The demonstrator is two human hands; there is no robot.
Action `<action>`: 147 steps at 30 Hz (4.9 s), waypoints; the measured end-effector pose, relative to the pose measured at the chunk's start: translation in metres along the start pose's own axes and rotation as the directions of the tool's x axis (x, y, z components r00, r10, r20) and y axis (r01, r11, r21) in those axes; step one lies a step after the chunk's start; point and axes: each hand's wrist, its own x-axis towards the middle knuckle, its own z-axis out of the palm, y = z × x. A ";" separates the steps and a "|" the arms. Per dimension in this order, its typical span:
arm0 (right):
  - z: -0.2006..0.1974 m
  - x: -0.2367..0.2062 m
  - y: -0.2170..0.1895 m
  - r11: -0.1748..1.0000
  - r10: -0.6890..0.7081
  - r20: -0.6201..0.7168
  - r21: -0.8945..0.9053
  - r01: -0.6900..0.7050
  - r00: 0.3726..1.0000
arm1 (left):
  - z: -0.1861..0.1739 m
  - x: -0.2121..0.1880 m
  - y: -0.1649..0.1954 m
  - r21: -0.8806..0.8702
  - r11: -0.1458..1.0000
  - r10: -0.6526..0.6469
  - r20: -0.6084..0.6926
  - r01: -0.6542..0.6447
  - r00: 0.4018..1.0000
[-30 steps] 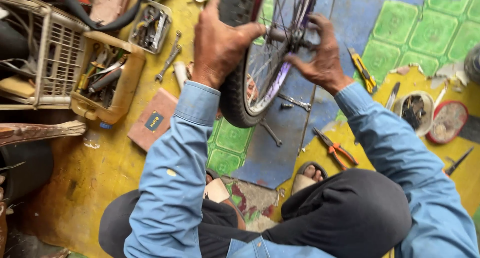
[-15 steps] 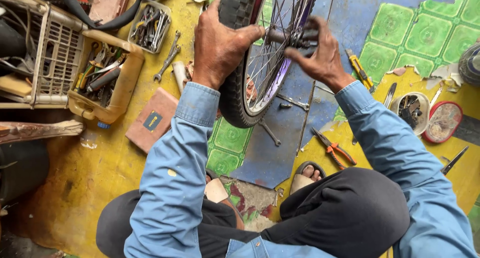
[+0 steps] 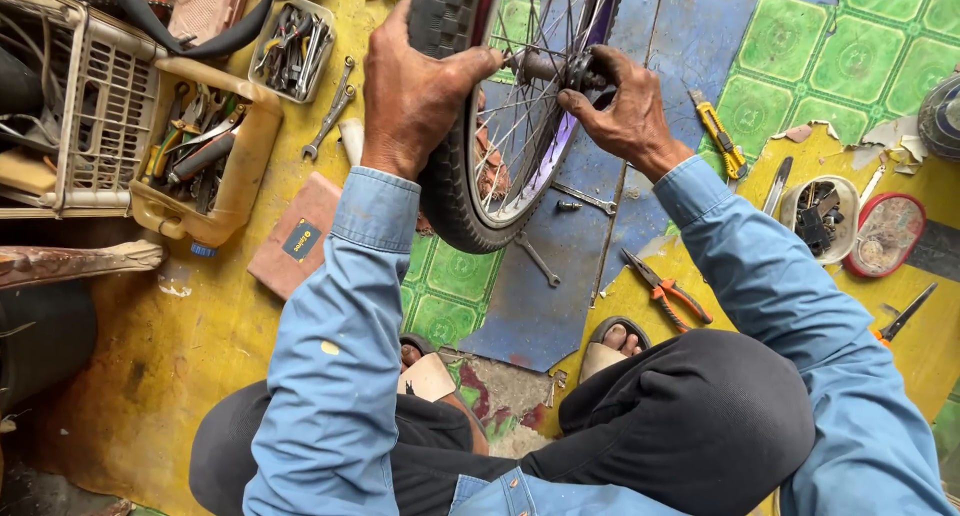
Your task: The person sits on the floor and uses a spoke wrench to tighten the nipples on a bicycle wheel. They rotate the wheel to access different spokes, then briefly stand to retrieve a pump and inflate the tire before returning to adjust the hub area.
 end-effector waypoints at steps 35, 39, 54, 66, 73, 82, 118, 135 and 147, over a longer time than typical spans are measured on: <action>0.033 -0.061 0.076 0.882 0.470 0.051 -0.074 -0.466 0.881 | -0.013 -0.089 -0.256 -0.453 0.463 -0.886 -0.205 0.761 0.417; 0.024 -0.056 0.067 0.893 0.378 0.095 -0.301 -0.336 0.921 | 0.000 -0.096 -0.267 -0.408 0.413 -0.909 -0.238 0.814 0.342; 0.004 0.005 -0.013 0.962 0.048 0.253 -0.271 0.023 0.966 | 0.015 -0.066 -0.190 0.294 0.569 -0.634 -0.438 0.768 0.637; -0.026 -0.003 -0.030 0.967 0.038 0.291 -0.251 0.038 0.956 | 0.050 -0.058 -0.237 0.508 0.741 -0.342 -0.277 0.439 0.898; -0.027 -0.026 -0.002 0.968 0.103 0.358 -0.251 -0.011 0.928 | 0.075 -0.046 -0.214 0.657 0.691 -0.202 -0.227 0.303 0.953; -0.050 -0.026 -0.028 0.961 0.082 0.401 -0.276 0.035 0.912 | 0.070 -0.033 -0.193 0.607 0.751 -0.198 -0.166 0.259 0.966; -0.346 0.087 -0.404 0.870 0.273 0.311 -0.484 -0.095 0.910 | -0.193 0.046 0.352 0.523 0.691 -0.515 -0.129 0.499 0.848; -0.186 0.164 -0.664 0.975 -0.003 0.639 -0.169 0.144 0.770 | -0.356 0.023 0.377 0.350 0.822 -0.266 -0.462 0.450 0.846; -0.202 0.264 -0.658 0.968 -0.005 0.610 -0.197 0.158 0.792 | -0.393 0.110 0.404 0.364 0.826 -0.262 -0.428 0.431 0.865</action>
